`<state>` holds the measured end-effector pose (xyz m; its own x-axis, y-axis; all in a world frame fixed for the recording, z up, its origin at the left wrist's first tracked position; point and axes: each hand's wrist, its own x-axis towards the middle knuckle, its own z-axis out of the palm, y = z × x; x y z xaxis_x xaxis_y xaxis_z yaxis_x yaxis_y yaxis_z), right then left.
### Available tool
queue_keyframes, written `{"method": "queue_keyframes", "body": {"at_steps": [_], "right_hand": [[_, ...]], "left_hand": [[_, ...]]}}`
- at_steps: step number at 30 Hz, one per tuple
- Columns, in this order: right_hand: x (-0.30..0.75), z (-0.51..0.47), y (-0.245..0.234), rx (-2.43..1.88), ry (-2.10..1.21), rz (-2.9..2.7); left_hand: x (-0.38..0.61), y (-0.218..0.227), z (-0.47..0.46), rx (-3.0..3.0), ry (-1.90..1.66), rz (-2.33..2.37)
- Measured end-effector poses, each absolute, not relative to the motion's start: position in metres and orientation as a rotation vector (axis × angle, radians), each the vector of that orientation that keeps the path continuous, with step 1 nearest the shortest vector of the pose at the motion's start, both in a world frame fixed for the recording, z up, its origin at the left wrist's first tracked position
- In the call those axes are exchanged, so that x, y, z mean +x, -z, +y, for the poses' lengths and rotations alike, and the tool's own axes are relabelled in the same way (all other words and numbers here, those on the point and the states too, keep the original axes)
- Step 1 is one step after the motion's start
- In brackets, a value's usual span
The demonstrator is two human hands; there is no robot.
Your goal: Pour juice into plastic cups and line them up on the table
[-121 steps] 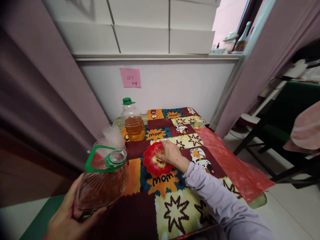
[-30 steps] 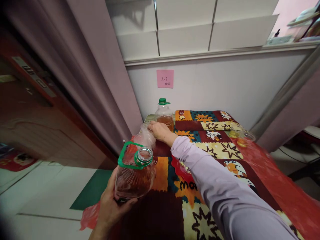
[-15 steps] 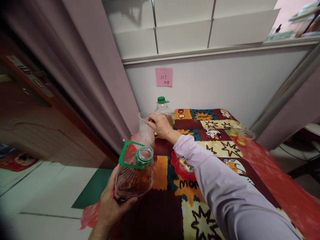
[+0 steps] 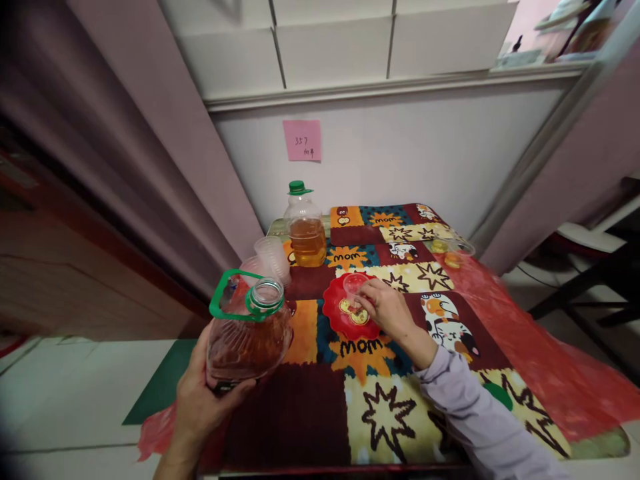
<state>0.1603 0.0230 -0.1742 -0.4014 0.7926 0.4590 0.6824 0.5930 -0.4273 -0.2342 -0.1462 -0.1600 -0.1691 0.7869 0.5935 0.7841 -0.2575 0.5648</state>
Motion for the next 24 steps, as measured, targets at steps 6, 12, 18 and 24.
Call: {"method": "queue_keyframes", "body": {"at_steps": [6, 12, 18, 24], "right_hand": [[0.158, 0.018, 0.187, -1.234, -0.243, -2.199], [0.156, 0.010, 0.188, -1.257, -0.228, -2.144], [0.160, 0.008, 0.197, -1.351, -0.140, -1.978], [0.142, -0.006, 0.189, -1.293, -0.234, -1.672]], "left_hand": [[-0.234, 0.157, -0.144, 2.028, -1.430, 1.936], [-0.233, 0.156, -0.141, 2.042, -1.381, 1.947], [-0.233, 0.155, -0.139, 1.970, -1.367, 1.910], [-0.229, 0.151, -0.139, 1.800, -1.395, 1.884]]}}
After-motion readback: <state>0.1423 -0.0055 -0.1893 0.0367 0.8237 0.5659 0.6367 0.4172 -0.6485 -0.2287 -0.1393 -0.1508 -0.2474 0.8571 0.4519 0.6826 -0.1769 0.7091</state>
